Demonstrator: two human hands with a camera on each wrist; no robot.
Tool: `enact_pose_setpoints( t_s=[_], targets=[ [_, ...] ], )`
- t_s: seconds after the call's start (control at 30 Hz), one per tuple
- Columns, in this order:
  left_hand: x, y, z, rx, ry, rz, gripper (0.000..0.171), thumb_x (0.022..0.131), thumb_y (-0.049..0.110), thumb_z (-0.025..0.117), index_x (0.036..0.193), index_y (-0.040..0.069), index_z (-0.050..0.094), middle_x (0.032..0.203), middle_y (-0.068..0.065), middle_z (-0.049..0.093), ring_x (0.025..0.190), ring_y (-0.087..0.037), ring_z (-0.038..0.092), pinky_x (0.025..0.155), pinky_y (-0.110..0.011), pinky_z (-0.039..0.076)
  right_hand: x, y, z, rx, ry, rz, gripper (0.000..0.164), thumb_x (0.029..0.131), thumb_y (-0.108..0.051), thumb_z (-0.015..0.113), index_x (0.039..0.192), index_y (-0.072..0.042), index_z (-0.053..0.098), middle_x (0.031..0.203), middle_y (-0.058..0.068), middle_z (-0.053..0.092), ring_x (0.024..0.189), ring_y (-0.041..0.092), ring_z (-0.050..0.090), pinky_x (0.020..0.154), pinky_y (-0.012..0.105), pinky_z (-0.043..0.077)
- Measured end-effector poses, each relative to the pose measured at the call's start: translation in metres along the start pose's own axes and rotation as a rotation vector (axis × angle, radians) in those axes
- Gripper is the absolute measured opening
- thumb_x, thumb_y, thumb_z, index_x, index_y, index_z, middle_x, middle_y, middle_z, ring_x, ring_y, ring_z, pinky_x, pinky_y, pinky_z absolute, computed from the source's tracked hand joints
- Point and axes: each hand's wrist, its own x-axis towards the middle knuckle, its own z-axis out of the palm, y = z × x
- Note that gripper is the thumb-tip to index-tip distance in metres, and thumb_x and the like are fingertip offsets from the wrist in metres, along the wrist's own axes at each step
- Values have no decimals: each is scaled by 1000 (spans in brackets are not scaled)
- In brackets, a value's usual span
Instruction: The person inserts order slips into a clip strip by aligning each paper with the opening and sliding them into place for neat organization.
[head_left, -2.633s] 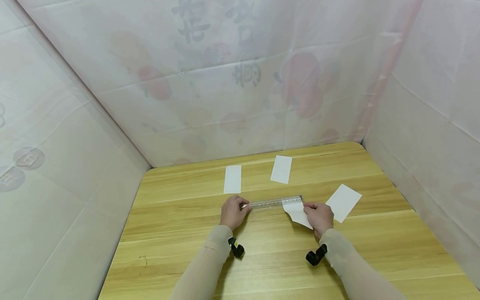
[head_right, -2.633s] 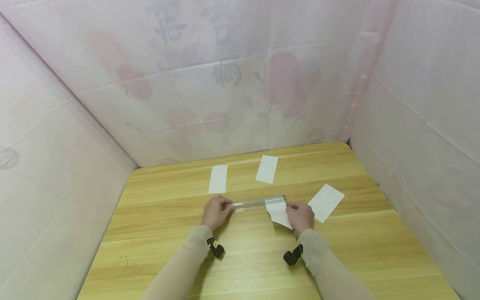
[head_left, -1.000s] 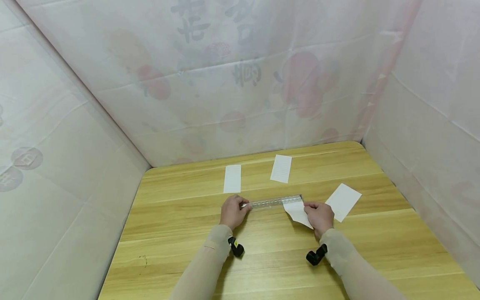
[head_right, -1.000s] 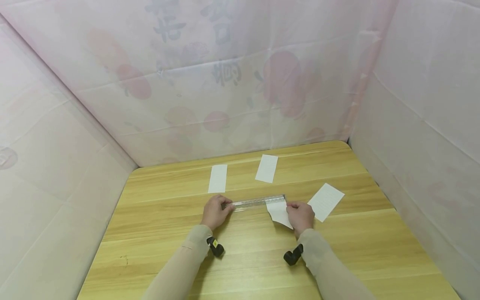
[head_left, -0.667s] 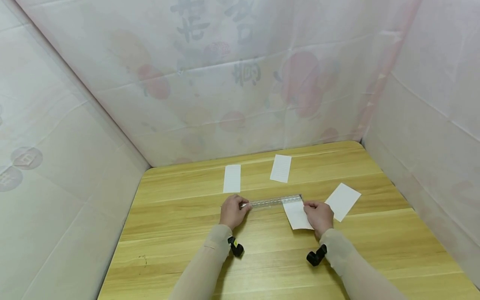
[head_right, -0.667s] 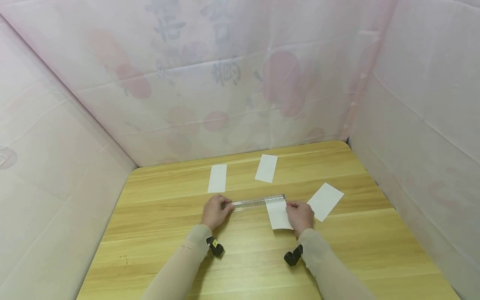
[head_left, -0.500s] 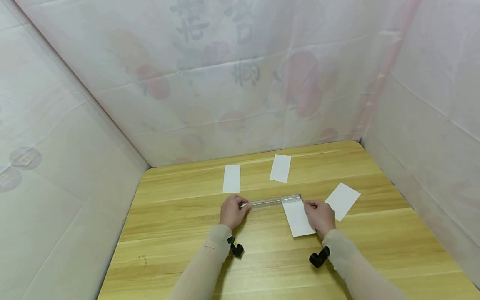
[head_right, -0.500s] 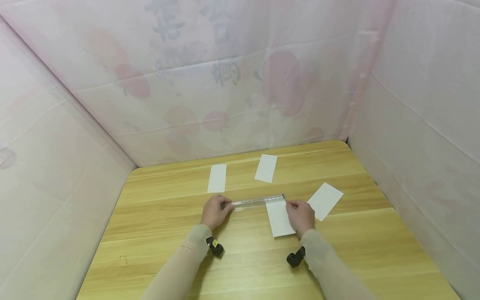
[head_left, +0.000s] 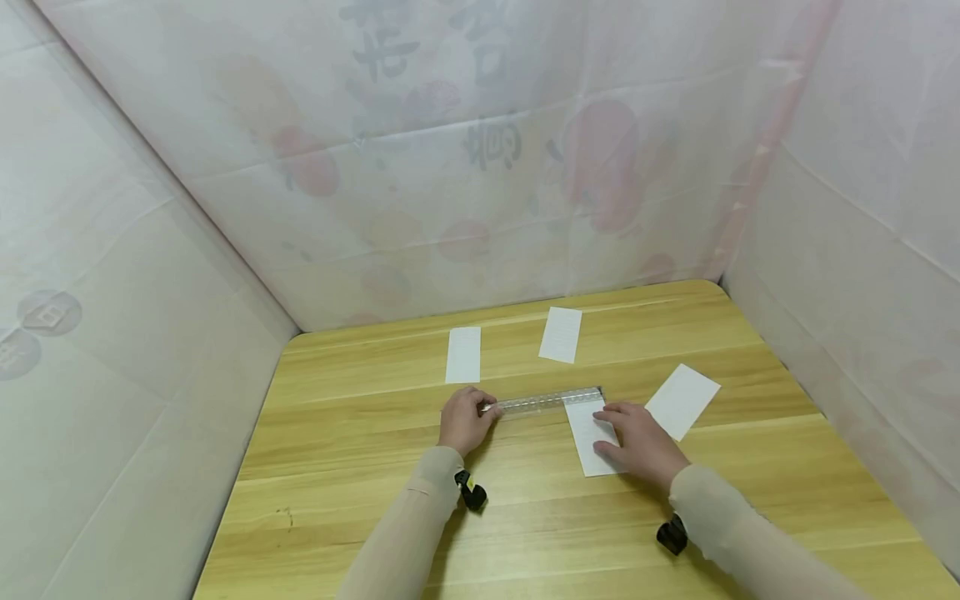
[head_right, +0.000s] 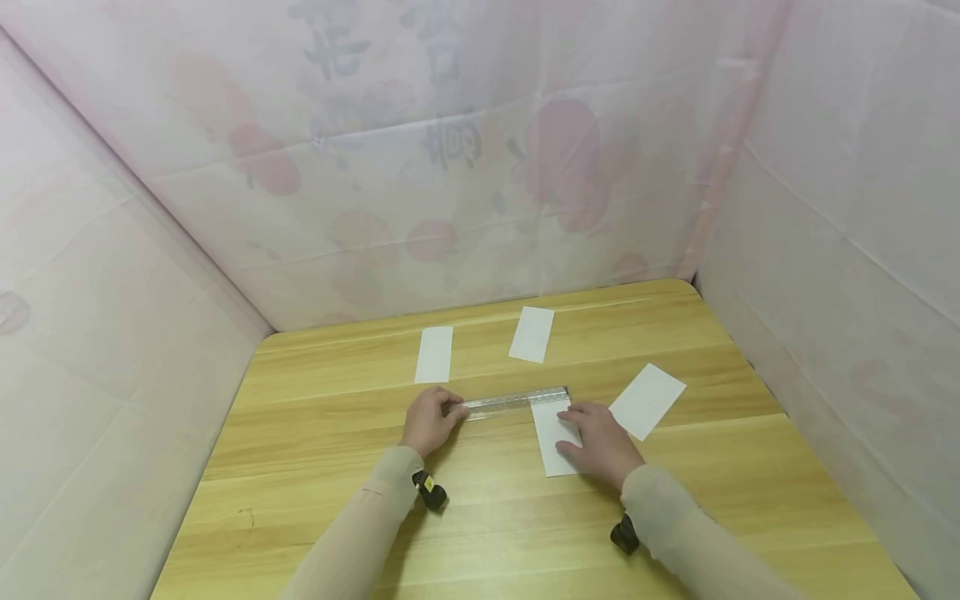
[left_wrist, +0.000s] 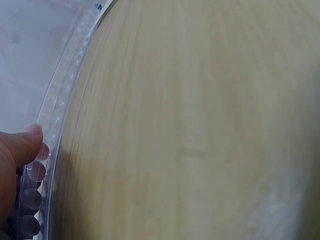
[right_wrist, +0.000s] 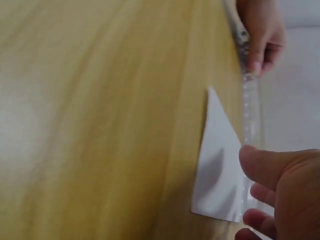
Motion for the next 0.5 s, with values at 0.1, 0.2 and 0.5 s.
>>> enact_pose_setpoints(
  t_s=[0.1, 0.2, 0.5],
  targets=[
    [0, 0, 0, -11, -3, -2, 17, 86, 35, 72, 93, 20, 74, 87, 9, 61, 77, -8, 54, 70, -28, 46, -2, 1, 6, -98, -19, -90, 54, 84, -30, 75, 131, -8, 60, 137, 16, 50, 125, 37, 43, 98, 56, 38],
    [0, 1, 0, -24, -7, -4, 17, 86, 35, 72, 93, 20, 74, 87, 9, 61, 77, -9, 54, 70, -29, 46, -4, 2, 9, -150, -9, -147, 54, 85, -30, 75, 131, -7, 59, 138, 16, 50, 124, 37, 44, 98, 55, 39],
    [0, -1, 1, -3, -7, -8, 18, 86, 36, 72, 93, 20, 74, 88, 9, 61, 78, -9, 54, 72, -29, 45, -5, 3, 9, -157, -10, -182, 51, 86, -31, 73, 130, -7, 60, 140, 17, 48, 125, 37, 44, 98, 55, 39]
  ],
)
